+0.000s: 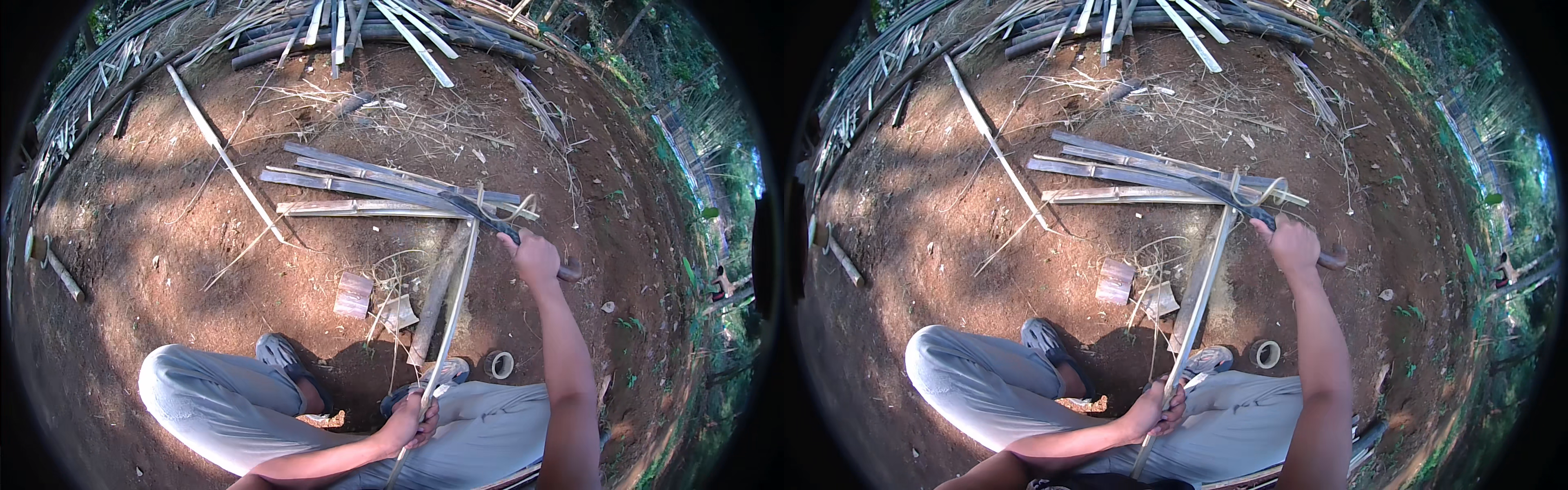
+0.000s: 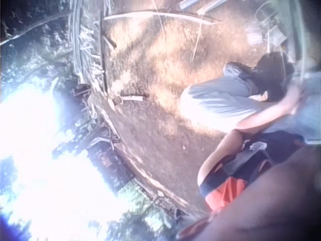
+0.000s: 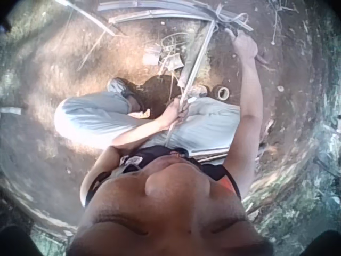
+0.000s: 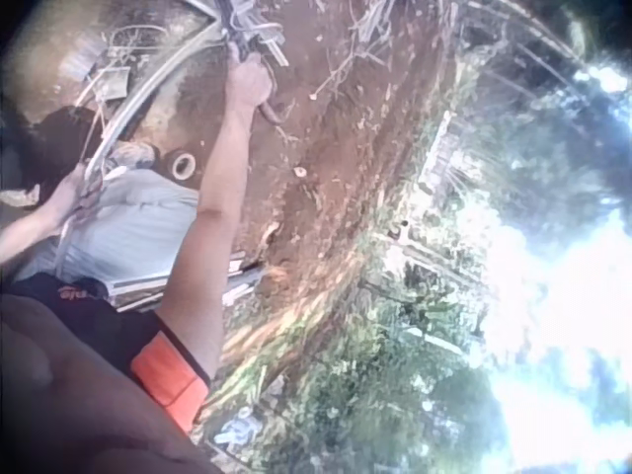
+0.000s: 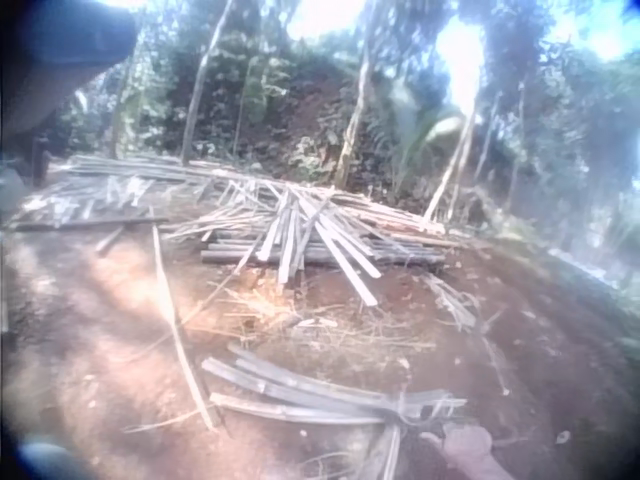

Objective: The person sits on the ground and uses a machete to split long bamboo poles into thin strips. They repeatedly strike the bamboo against a wooden block to drive the blade through the material, then pull the strips apart and set them aside.

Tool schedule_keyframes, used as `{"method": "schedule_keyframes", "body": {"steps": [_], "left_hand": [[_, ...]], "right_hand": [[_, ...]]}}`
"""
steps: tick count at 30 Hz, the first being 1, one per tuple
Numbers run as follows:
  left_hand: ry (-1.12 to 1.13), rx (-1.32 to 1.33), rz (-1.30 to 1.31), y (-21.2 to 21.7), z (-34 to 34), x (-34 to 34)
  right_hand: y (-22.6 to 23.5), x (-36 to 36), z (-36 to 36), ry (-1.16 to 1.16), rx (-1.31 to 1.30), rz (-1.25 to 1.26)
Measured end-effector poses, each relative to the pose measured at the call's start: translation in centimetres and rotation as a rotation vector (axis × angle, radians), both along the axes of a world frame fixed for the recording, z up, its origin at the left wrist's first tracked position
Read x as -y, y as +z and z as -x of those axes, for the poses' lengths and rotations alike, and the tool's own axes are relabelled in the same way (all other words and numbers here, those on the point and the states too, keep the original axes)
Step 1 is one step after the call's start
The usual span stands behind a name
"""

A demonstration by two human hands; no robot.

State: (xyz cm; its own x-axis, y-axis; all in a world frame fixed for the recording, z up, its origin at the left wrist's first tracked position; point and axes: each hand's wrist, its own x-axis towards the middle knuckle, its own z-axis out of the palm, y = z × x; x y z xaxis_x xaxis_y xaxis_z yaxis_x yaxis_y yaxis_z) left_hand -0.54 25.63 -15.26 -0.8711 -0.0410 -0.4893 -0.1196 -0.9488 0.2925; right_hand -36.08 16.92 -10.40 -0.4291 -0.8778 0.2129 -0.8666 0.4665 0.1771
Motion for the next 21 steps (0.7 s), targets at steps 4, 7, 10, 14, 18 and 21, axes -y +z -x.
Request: {"method": "schedule_keyframes", "body": {"steps": [4,7,10,14,18,21], "left_hand": [[0.017,-0.022,-0.035,0.2,-0.2,-0.1],[0.044,0.004,-0.018,0.7,-0.5,0.9],[0.023,0.036,-0.009,0.3,-0.9,0.1],[-0.05,-0.026,-0.027,0.3,-0.6,-0.8],[0.083,-0.152,0.042,2.6,-0.6,2.3],[0.273,-0.112,-0.12,0.8,-1.0,3.9]], "right_hand": [[1.4,-1.1,-2.8,-0.053,0.085,-0.037],[-0.3,-1.2,-4.0,0.601,0.109,-0.062],[-1.4,-0.8,-2.8,0.752,0.021,-0.02],[1.9,1.0,5.1,-0.494,0.202,0.053],[2.0,-0.8,7.8,-0.533,0.478,0.217],[1.8,-1.0,5.8,-0.505,0.544,0.133]]}}
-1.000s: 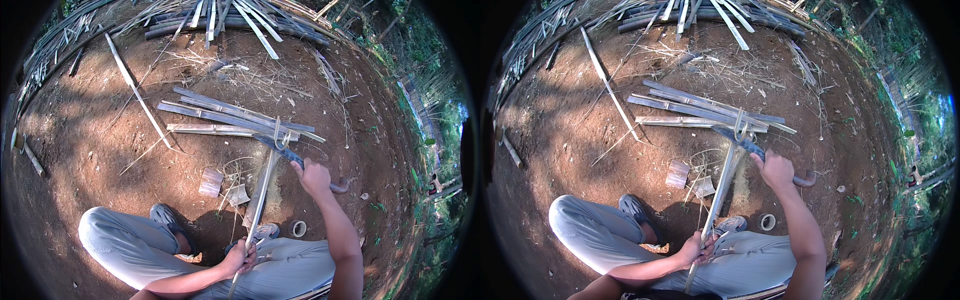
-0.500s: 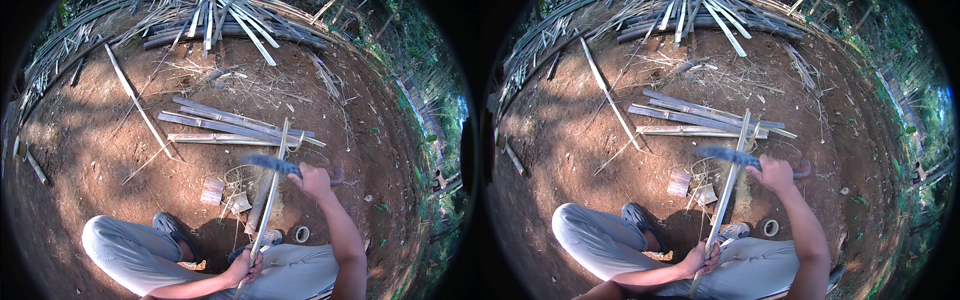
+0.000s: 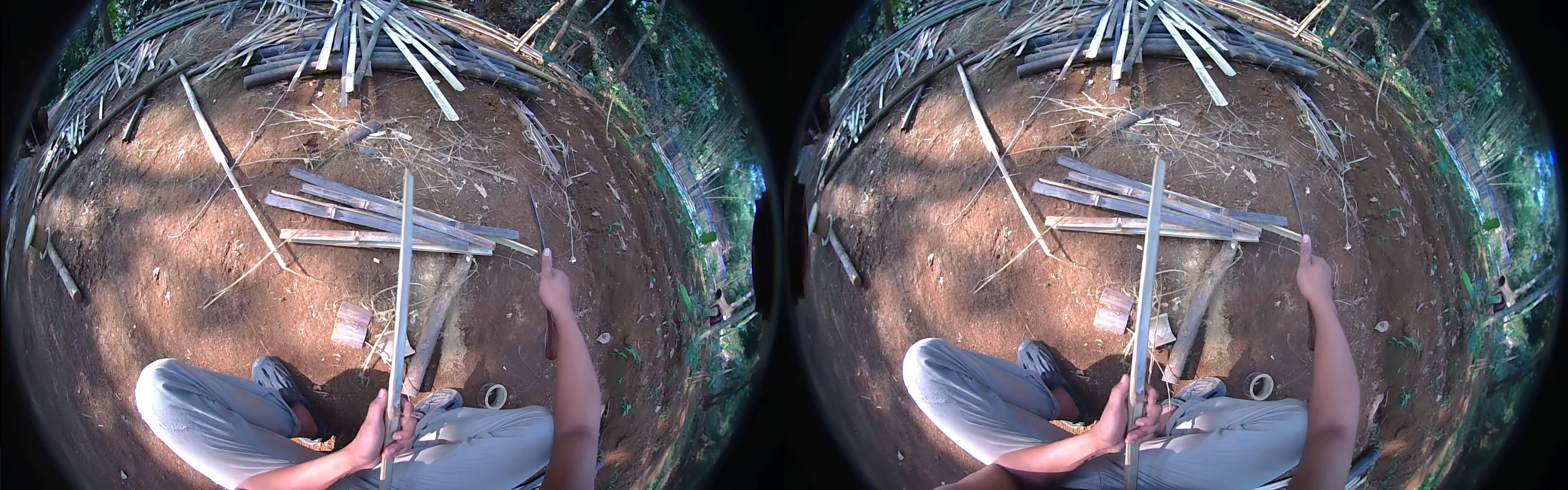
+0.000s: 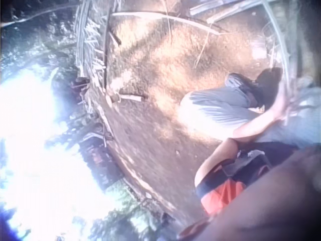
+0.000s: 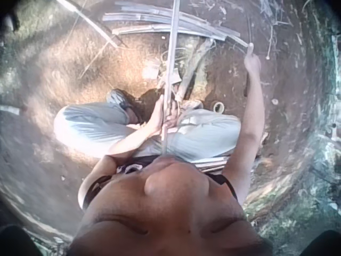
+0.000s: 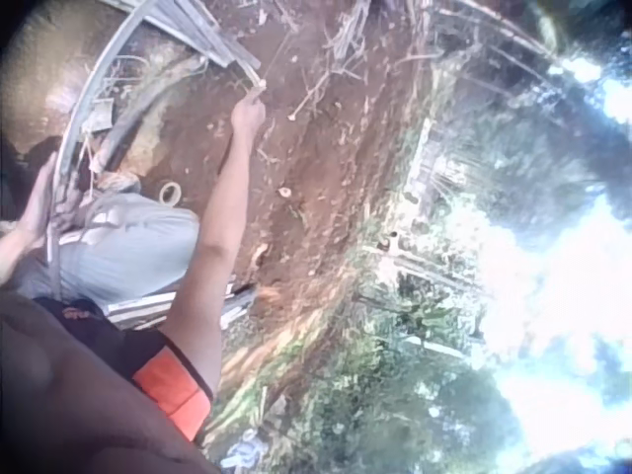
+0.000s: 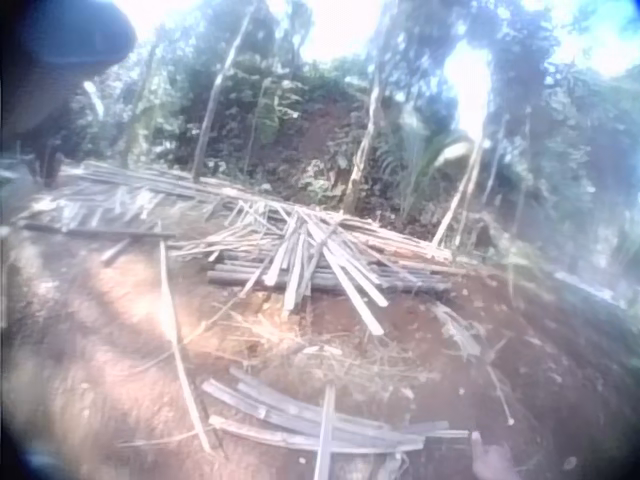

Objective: The person sits on the ground and uses a machete to split long bamboo poles into thin strips. They repeatedly strike the bamboo against a wooden block to drive the blade through the material, then pull the strips apart and set them aside.

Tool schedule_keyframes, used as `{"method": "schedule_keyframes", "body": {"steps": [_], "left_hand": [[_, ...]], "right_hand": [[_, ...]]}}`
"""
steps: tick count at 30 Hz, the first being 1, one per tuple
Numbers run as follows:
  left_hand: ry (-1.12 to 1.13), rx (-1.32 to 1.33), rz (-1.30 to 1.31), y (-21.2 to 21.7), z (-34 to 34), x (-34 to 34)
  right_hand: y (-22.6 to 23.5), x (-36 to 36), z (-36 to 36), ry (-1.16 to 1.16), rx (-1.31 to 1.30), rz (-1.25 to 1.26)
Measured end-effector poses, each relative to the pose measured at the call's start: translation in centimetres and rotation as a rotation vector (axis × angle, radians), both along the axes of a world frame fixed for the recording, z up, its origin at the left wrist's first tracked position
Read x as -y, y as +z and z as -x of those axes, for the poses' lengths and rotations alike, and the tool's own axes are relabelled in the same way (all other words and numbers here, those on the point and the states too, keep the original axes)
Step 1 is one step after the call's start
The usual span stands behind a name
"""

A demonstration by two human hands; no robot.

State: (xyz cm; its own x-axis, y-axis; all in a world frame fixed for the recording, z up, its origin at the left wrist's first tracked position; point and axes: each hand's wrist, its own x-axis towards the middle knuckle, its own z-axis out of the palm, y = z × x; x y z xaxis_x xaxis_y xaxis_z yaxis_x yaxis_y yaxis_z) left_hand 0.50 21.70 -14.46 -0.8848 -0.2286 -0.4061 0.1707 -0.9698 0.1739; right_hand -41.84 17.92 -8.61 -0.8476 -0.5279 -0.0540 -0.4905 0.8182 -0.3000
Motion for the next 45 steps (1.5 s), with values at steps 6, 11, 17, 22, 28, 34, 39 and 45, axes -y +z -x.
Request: {"method": "schedule_keyframes", "body": {"steps": [6,11,17,22,28,34,39,45], "left_hand": [[0.086,-0.021,0.25,-1.1,-0.8,3.1],[0.131,-0.051,0.361,-1.1,-1.8,4.3],[0.055,0.096,0.548,-0.3,-2.3,3.9],[0.067,0.153,0.532,0.0,-2.1,2.3],[0.005,0.193,0.557,0.0,-2.7,1.1],[-0.025,0.163,0.637,0.6,-3.1,0.7],[-0.116,0.236,0.719,1.9,-2.7,0.0],[0.107,0.313,1.01,0.5,-1.9,-0.9]], "right_hand": [[4.6,0.4,-11.2,0.379,0.052,0.069],[6.3,-2.8,-21.2,0.804,0.088,0.108],[2.8,-6.4,-25.4,1.062,0.029,0.052],[1.0,-6.5,-26.9,1.079,-0.069,0.021],[0.6,-6.8,-26.7,1.115,-0.056,0.028],[0.7,-6.9,-27.0,1.149,-0.128,0.139],[0.7,-6.8,-26.3,1.048,-0.042,0.064],[-0.2,-8.1,-27.6,1.103,-0.03,0.005]]}}
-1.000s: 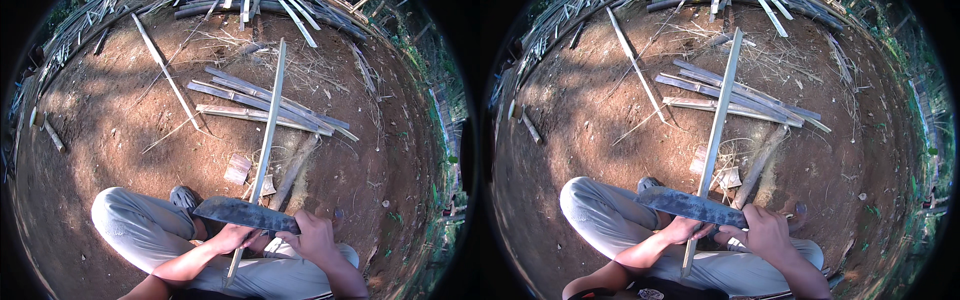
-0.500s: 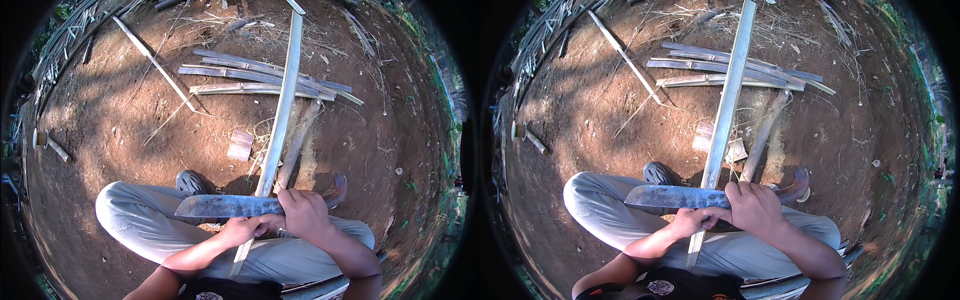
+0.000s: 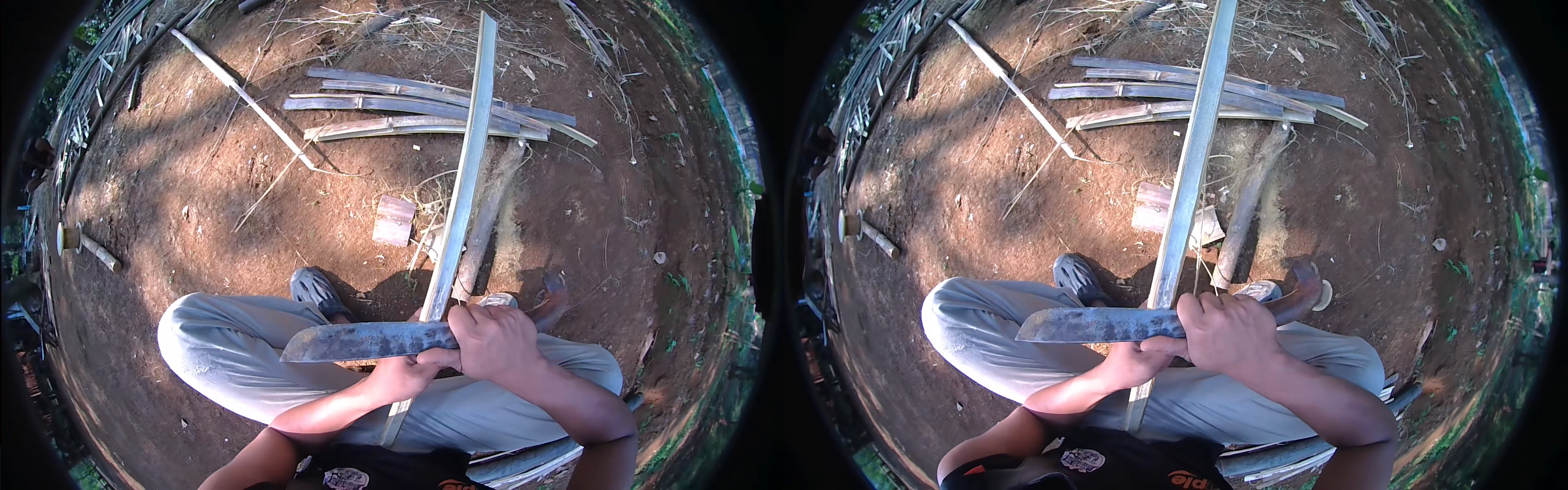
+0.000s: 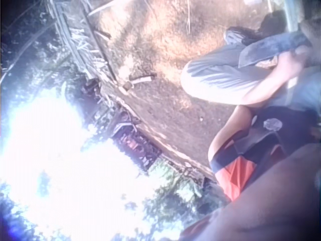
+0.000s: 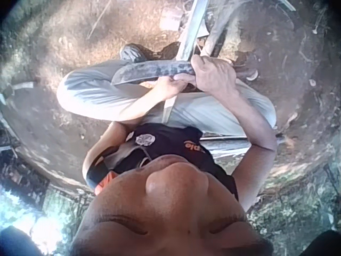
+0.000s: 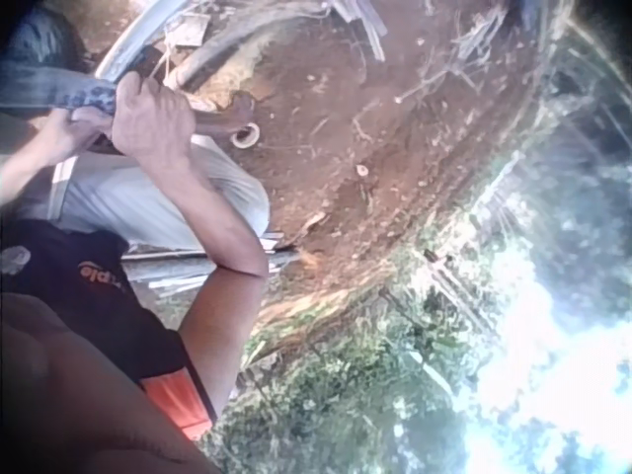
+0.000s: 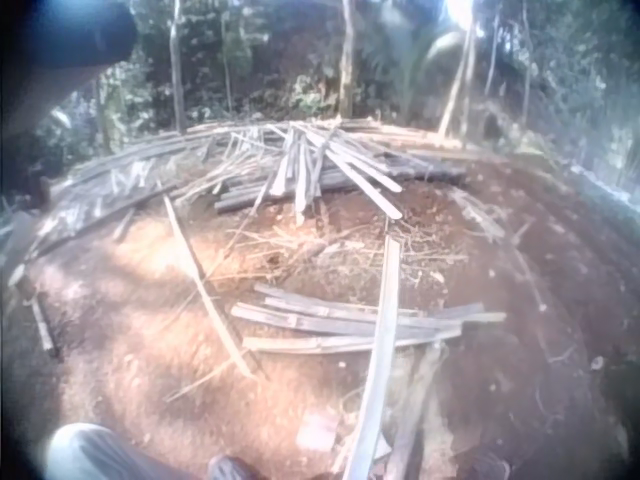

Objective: The person sits on the ground and uses a machete to split long bamboo poles into thin strips. They repeatedly strike the bamboo against a wooden block to drive the blade through the material, then pull the strips apart and set them aside.

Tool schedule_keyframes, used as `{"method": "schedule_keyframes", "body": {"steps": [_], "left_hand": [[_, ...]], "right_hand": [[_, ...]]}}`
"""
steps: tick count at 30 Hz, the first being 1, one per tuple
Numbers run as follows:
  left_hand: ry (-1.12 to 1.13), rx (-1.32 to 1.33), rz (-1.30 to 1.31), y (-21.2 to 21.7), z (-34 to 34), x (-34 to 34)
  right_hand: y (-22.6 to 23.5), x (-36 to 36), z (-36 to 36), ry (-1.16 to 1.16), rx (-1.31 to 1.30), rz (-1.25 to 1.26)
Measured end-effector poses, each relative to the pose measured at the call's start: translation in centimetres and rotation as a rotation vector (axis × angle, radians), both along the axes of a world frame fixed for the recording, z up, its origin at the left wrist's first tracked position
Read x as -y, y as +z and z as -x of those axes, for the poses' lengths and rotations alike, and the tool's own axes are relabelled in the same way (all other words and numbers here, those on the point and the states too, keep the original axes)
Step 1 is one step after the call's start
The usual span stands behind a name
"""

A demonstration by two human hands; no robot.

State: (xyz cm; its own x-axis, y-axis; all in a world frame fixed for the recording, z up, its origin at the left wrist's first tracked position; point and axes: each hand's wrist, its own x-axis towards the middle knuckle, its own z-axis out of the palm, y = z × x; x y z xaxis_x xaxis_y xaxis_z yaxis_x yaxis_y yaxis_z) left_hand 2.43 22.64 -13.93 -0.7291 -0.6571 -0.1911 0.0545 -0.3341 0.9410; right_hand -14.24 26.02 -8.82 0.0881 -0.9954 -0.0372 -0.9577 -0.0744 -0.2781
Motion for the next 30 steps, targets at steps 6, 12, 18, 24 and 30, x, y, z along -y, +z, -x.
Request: {"method": "schedule_keyframes", "body": {"steps": [6,12,18,24,30], "left_hand": [[0.021,0.073,-0.07,0.8,0.6,0.4],[-0.072,0.02,0.098,-1.1,0.2,0.0],[-0.121,-0.067,-0.055,0.4,1.1,0.1],[-0.068,-0.035,-0.17,1.8,0.4,0.1],[-0.189,0.015,-0.135,0.6,0.9,-0.2]], "right_hand": [[-0.7,1.7,2.7,-0.088,0.054,0.066],[-1.3,1.8,2.6,-0.019,-0.024,0.148],[0.6,2.7,7.8,-0.29,-0.078,0.11],[-0.3,4.6,7.9,-0.277,-0.029,0.098],[-0.3,3.0,10.6,-0.31,-0.201,0.076]]}}
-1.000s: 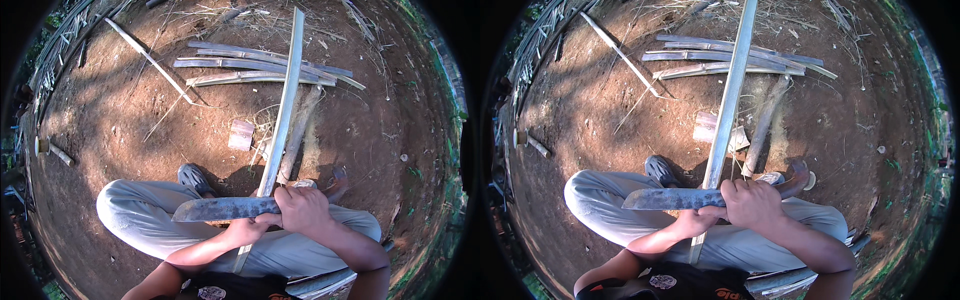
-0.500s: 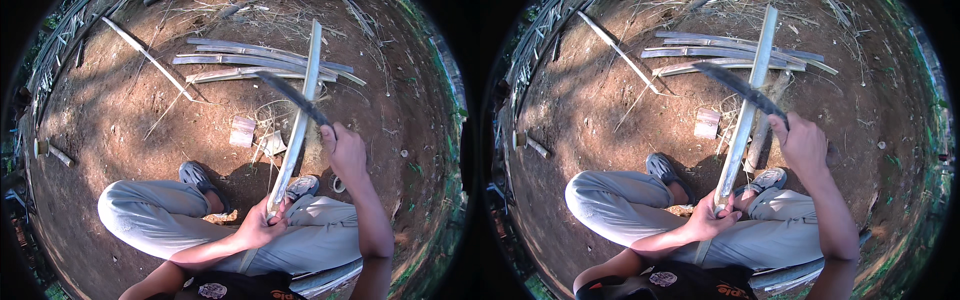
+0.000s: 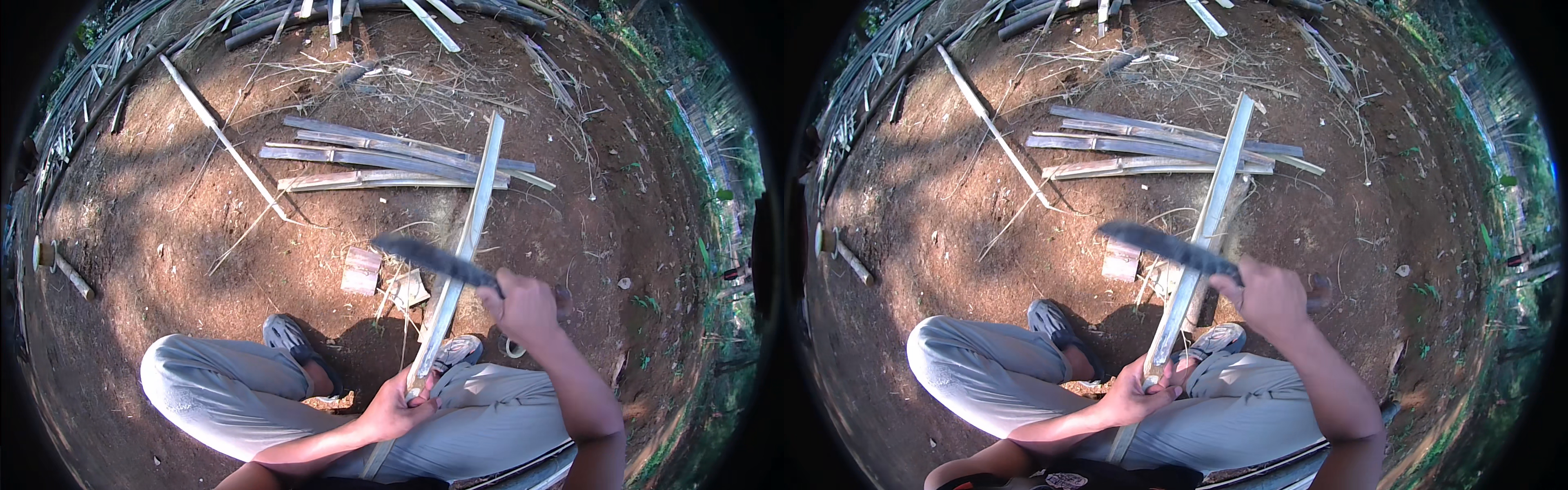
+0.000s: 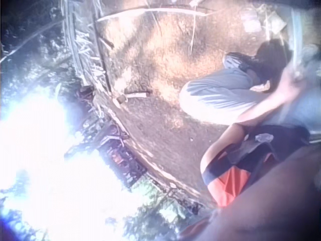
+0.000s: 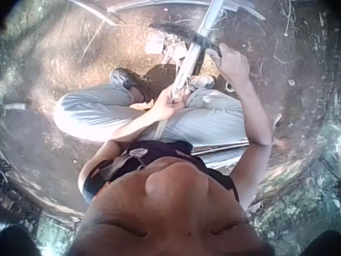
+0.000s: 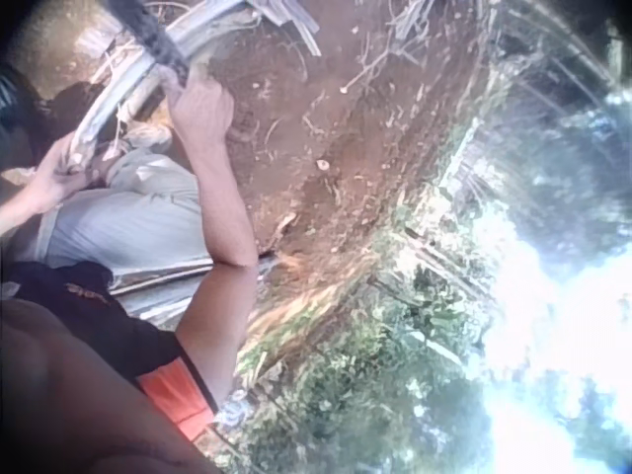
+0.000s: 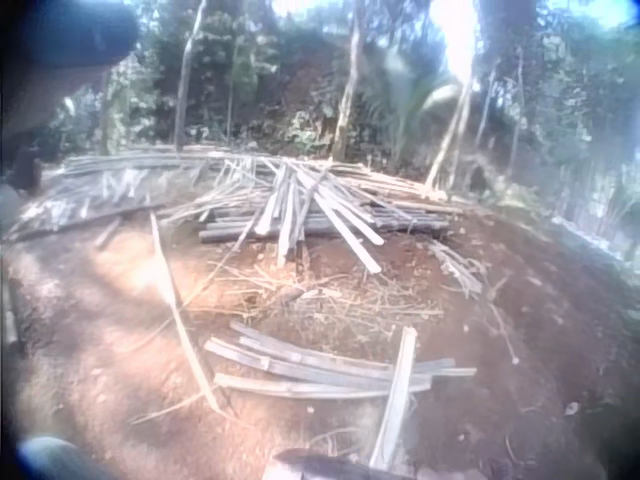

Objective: The person sits on the ground and uses a machete to split long bamboo poles into thin strips. They repeatedly strike the bamboo against a wooden block to drive the blade through the material, then pull the strips apart and set them aside.

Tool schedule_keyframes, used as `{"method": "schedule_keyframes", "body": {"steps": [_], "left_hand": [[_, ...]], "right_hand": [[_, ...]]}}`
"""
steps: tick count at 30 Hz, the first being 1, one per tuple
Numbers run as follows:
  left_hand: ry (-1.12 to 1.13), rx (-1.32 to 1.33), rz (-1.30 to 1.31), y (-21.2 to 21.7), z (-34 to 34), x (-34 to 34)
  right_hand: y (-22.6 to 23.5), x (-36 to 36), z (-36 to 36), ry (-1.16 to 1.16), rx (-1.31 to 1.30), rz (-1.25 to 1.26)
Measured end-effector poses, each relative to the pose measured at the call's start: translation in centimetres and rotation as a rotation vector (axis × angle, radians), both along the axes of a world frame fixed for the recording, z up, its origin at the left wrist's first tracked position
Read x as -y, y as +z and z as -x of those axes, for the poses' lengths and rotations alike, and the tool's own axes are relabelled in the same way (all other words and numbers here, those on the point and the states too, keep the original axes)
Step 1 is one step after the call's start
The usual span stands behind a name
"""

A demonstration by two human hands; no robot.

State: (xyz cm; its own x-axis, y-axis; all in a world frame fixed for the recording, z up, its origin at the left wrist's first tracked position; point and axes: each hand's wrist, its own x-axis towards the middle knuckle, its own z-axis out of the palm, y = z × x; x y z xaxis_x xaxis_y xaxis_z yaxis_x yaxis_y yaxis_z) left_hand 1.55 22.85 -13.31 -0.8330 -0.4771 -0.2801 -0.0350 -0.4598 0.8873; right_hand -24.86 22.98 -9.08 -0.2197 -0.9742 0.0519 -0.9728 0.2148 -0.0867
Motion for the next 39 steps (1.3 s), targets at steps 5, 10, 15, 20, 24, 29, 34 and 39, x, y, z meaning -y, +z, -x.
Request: {"method": "schedule_keyframes", "body": {"steps": [5,10,15,20,24,29,34,39], "left_hand": [[0.019,-0.045,-0.036,-0.3,-0.4,-1.2],[-0.125,-0.314,0.021,3.2,-1.4,-0.1],[-0.088,-0.432,-0.57,-0.1,-2.4,1.8],[-0.089,-0.433,-0.538,0.2,-1.8,1.8],[-0.072,-0.386,-0.522,0.5,-1.6,2.1],[-0.071,-0.322,-0.513,0.5,-1.8,2.6],[-0.038,-0.297,-0.51,0.1,-2.3,1.7],[-0.023,-0.116,-0.39,1.0,-2.4,0.7]], "right_hand": [[2.3,4.9,5.3,-0.45,0.101,0.09],[3.1,0.8,13.8,-0.759,0.079,0.268],[3.0,0.0,11.5,-0.717,0.48,0.308],[4.3,0.4,3.9,-0.451,0.69,0.345],[5.4,0.6,-0.7,-0.054,0.515,0.259],[5.0,0.4,-4.8,0.158,0.408,0.105],[3.6,-0.1,-7.4,0.346,0.282,0.094],[2.6,-0.6,-8.0,0.429,0.133,0.193]]}}
